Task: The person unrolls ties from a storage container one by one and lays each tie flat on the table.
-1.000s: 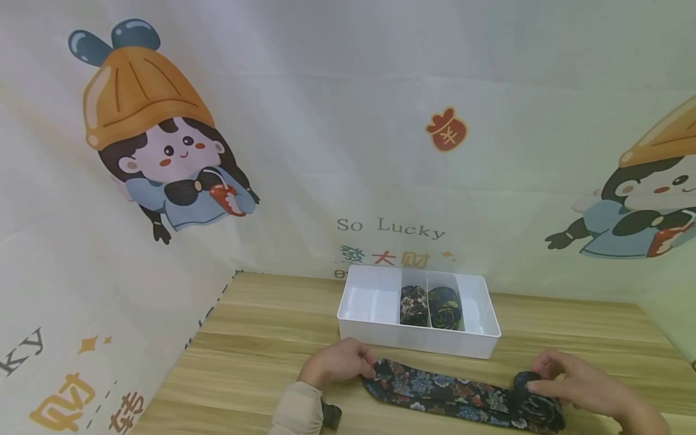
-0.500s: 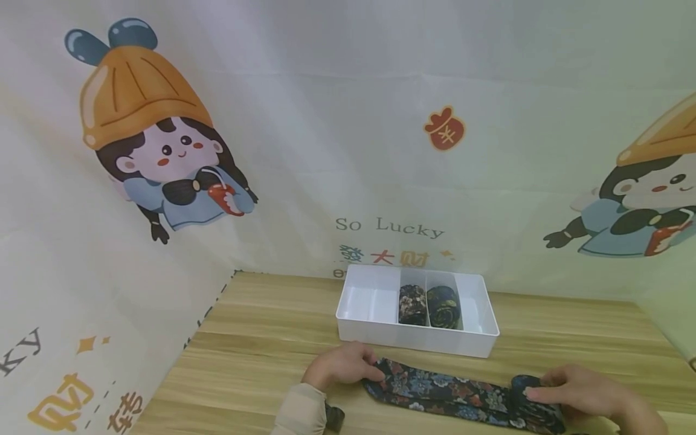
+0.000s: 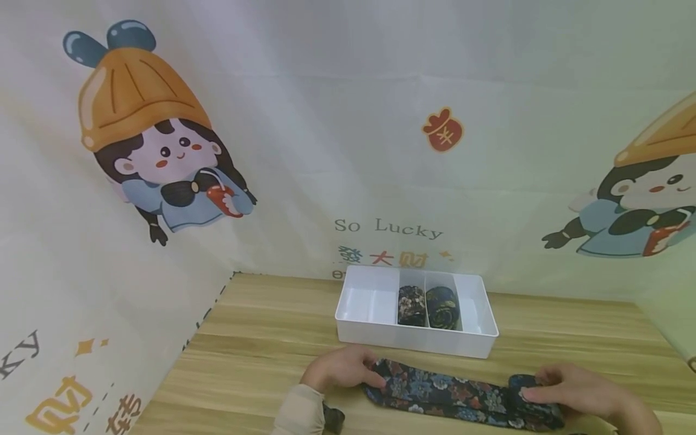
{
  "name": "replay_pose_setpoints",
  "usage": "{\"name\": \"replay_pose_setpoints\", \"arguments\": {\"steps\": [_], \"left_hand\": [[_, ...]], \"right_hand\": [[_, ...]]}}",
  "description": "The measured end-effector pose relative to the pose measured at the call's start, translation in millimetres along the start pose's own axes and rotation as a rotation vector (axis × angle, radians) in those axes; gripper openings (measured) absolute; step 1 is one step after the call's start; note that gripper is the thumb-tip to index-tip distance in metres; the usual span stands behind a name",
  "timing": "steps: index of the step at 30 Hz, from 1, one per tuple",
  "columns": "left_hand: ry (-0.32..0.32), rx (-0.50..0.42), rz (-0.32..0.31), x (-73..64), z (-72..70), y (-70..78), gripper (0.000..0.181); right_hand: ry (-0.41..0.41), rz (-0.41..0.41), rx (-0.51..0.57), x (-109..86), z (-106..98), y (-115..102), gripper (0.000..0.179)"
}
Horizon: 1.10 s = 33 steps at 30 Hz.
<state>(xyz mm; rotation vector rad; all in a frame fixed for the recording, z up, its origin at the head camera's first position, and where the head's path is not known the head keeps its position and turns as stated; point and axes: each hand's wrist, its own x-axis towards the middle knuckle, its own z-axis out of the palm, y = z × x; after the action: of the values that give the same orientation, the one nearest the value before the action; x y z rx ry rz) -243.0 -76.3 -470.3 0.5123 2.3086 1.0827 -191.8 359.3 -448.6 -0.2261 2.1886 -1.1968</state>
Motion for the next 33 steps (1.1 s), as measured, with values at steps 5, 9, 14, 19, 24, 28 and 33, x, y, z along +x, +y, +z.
{"name": "replay_pose_setpoints", "arguments": {"steps": [5, 9, 14, 19, 24, 28, 33], "left_hand": [[-0.002, 0.022, 0.008, -0.3, -6.7, -0.6, 0.023], [0.004, 0.046, 0.047, -6.1, -16.9, 1.5, 0.019], [0.031, 0.053, 0.098, -22.8, -36.4, -4.5, 0.016], [0.088, 0.062, 0.062, -41.6, -61.1, -12.4, 0.034], [0.123, 0.03, 0.063, -55.5, -80.3, -22.3, 0.036], [0.145, -0.012, 0.043, -67.3, -90.4, -30.6, 0.031], [0.197, -0.042, 0.005, -84.2, -99.5, -36.6, 0.026]], "right_hand": [[0.081, 0.039, -0.055, 0.6, 0, -6, 0.052], [0.127, 0.044, -0.074, -1.2, -1, -14, 0.055], [0.16, 0.003, -0.109, 1.1, 8, -30, 0.056], [0.174, -0.114, -0.134, 10.8, 22, -44, 0.044], [0.186, -0.235, -0.095, 19.0, 39, -55, 0.033], [0.213, -0.264, -0.083, 24.0, 52, -64, 0.029], [0.215, -0.274, -0.114, 36.5, 63, -81, 0.035]]}}
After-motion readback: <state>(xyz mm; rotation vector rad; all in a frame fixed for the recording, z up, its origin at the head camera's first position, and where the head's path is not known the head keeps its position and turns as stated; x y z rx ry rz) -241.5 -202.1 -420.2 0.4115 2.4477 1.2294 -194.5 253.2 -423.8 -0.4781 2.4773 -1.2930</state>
